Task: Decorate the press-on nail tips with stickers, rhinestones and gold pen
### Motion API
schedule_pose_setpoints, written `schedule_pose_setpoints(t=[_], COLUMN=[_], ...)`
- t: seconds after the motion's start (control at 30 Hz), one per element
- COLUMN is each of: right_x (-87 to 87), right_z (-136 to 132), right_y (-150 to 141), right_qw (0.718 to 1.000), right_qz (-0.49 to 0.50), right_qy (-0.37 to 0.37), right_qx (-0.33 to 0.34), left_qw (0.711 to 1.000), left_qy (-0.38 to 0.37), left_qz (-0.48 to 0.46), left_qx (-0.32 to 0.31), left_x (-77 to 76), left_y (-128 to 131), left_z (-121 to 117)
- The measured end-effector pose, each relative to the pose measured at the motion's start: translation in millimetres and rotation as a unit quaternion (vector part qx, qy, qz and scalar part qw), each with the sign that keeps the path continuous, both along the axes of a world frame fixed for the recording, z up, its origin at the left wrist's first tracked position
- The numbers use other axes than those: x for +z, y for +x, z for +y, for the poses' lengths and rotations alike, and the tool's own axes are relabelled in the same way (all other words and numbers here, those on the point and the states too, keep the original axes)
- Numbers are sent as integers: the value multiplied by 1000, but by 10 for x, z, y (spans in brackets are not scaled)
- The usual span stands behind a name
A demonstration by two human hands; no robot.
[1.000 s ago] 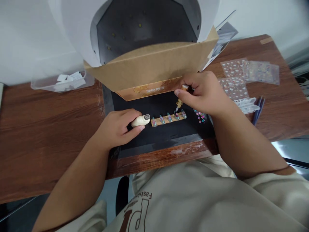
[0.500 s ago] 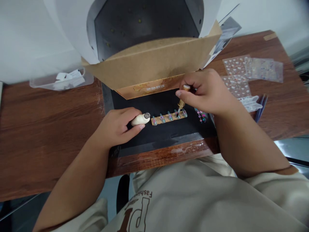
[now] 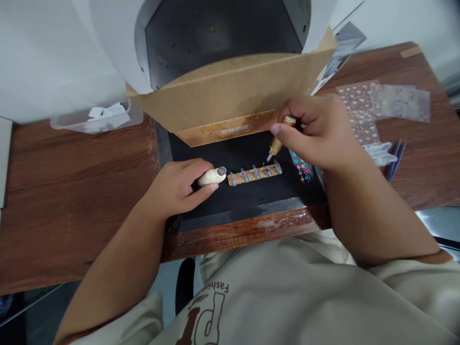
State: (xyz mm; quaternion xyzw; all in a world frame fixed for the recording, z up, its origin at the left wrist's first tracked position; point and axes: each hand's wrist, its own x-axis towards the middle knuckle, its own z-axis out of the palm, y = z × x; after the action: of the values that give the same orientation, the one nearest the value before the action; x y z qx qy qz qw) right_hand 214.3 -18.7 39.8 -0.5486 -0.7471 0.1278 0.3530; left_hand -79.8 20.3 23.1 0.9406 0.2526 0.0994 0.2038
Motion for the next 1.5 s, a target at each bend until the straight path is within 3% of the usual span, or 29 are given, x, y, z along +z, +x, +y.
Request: schedule_pose_setpoints(t=[0.2,0.43,0.67,0.9,1.17,1.3,1.5], right_x=[-5,-71,-21,-70,8,-47,-62], right_z=[12,33,0,12,-14,11,-7], right_y=[18,66,30,42,15,32,42], right_qw=[999,999,997,997,997,998,998], right_qz=[-11,12,4,-18,-25,-51,9], right_qy=[-19,38,-1,70,16,37,64], right_qx=[45,20,80,7,70,26,-7], left_qw=[1000,999,997,997,997,997,995], left_qy=[-6,-19,-9,-5,-12,-9,10], left_qz=[-4,-40,-68,-72,-68,-66,-89], left_qx=[-5,-12,-27,-33,-34,-34,-38], left_x=[-13,-44,-51,-41,-46,-49,-74], left_y=[-21,-39,-35,-46,-52,-53,-82], left_z=[0,-5,-9,-2,7,10,12])
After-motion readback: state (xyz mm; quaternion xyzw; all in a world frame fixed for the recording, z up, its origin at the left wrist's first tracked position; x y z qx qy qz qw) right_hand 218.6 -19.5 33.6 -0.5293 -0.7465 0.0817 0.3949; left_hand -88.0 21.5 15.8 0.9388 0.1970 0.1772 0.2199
